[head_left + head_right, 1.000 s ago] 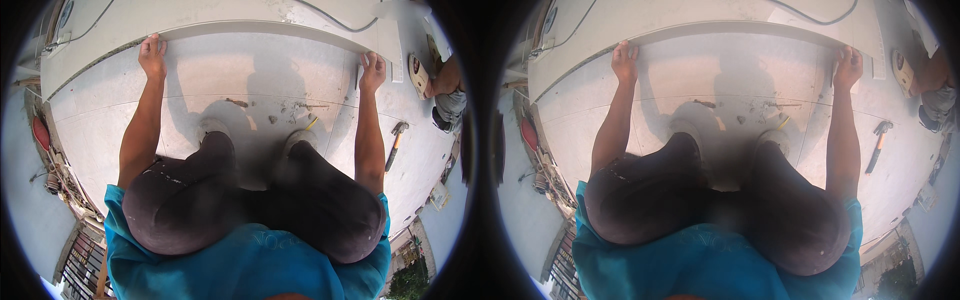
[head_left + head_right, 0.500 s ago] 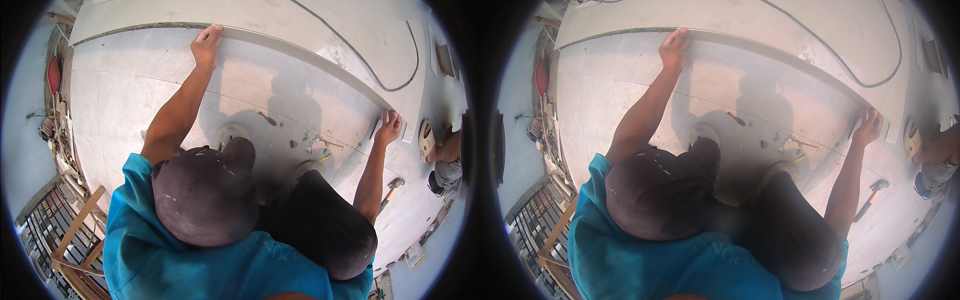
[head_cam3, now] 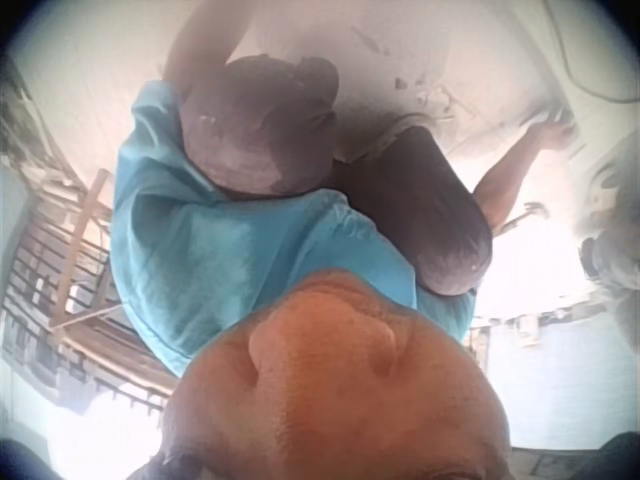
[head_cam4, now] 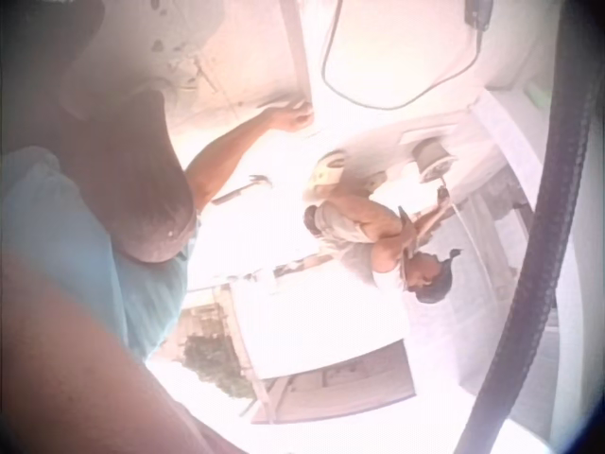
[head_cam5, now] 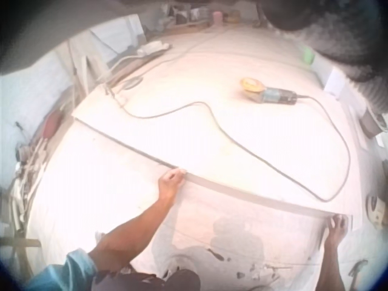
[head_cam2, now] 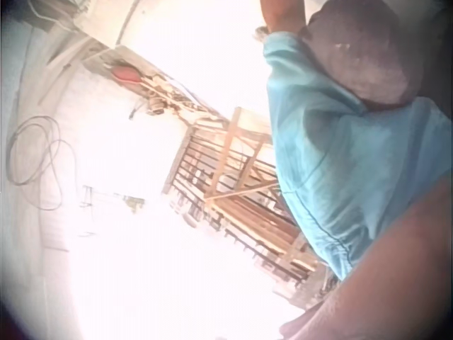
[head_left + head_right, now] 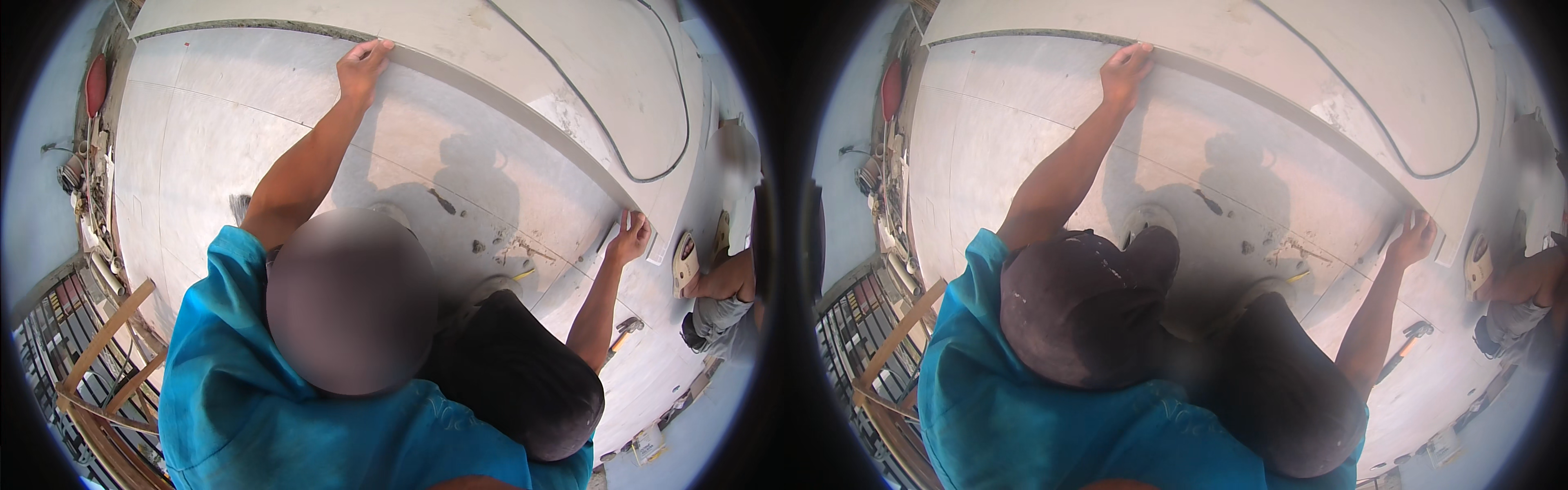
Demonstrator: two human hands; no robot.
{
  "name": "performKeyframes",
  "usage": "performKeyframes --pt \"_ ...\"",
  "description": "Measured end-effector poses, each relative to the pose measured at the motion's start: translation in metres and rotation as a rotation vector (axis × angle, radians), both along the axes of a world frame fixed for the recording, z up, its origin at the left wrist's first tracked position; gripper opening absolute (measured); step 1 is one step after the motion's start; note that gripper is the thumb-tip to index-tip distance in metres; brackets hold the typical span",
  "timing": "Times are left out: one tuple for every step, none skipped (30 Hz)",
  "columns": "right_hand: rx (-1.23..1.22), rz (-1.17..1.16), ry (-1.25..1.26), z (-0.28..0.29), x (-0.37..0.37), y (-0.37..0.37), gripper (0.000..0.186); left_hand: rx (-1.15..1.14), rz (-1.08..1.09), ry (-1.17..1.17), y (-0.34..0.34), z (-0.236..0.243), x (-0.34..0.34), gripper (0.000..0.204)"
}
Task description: The person uses a manual tile cutter to score and snap a ceramic tile. They then carry the cut tile to the floor, position it against the wall, and use an angle grinder to trim the edge for a precise fit.
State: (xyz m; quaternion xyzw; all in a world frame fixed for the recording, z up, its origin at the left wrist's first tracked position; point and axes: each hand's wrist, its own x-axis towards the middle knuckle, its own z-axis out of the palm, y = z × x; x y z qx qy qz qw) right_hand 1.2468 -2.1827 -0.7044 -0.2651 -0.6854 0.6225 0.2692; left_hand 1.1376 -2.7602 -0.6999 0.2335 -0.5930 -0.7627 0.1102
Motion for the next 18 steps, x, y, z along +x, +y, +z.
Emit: performKeyframes --pt "0.003 0.006 -0.007 0.001 0.0 -0.002 0.024 0.008 -0.001 0.004 -0.002 0.0 0.001 0.042" --pt "0.007 0.011 -0.014 0.002 0.0 -0.004 0.024 0.016 -0.003 0.009 -0.005 -0.001 0.002 0.043" --pt "0.01 0.015 -0.021 0.002 0.0 -0.006 0.024 0.011 0.015 0.003 -0.007 -0.001 0.003 0.043" --pt "0.004 0.013 -0.02 0.003 -0.001 -0.004 0.024 0.013 0.026 0.0 -0.004 0.0 0.002 0.042" --pt "-0.002 0.009 -0.019 0.002 0.0 -0.003 0.024 0.015 0.036 -0.002 -0.001 0.001 0.001 0.042" --pt "-0.009 0.002 -0.017 0.001 0.001 -0.003 0.024 -0.005 0.035 -0.023 -0.001 0.003 0.001 0.042" --pt "-0.009 0.007 -0.016 0.0 0.002 -0.002 0.024 -0.024 0.031 -0.045 -0.001 0.003 0.0 0.042" --pt "-0.007 0.01 -0.012 0.0 0.001 -0.003 0.024 -0.04 0.025 -0.064 -0.001 0.002 -0.002 0.042" --pt "-0.006 0.01 -0.008 0.0 0.003 -0.003 0.024 -0.012 0.032 -0.069 0.0 0.0 -0.001 0.043" --pt "-0.018 -0.012 -0.012 -0.001 0.004 -0.006 0.025 0.014 0.037 -0.063 0.0 -0.005 -0.001 0.043" --pt "-0.042 0.019 0.012 -0.002 0.005 -0.011 0.025 0.037 0.04 -0.049 -0.003 -0.008 -0.003 0.044" --pt "0.007 0.012 -0.036 -0.01 0.009 0.001 0.031 0.063 0.004 -0.028 0.005 -0.01 -0.005 0.046" --pt "-0.026 0.035 -0.03 -0.012 0.01 -0.004 0.027 0.011 0.033 -0.046 0.003 -0.011 -0.003 0.041" --pt "-0.065 0.007 -0.009 -0.012 0.002 -0.005 0.022 0.038 0.022 -0.052 -0.008 -0.014 -0.004 0.036" --pt "-0.022 -0.019 0.02 -0.005 -0.004 -0.006 0.021 0.02 0.018 -0.034 -0.007 -0.01 -0.003 0.033" --pt "-0.027 0.021 0.067 0.008 -0.008 -0.008 0.019 0.063 0.043 0.0 -0.01 -0.008 -0.002 0.029" --pt "-0.042 -0.022 0.051 0.01 -0.009 -0.009 0.016 0.072 0.053 0.036 -0.004 -0.009 -0.002 0.024" --pt "-0.078 -0.01 0.041 0.003 -0.009 -0.008 0.015 0.066 0.025 0.069 -0.008 -0.017 -0.002 0.022"
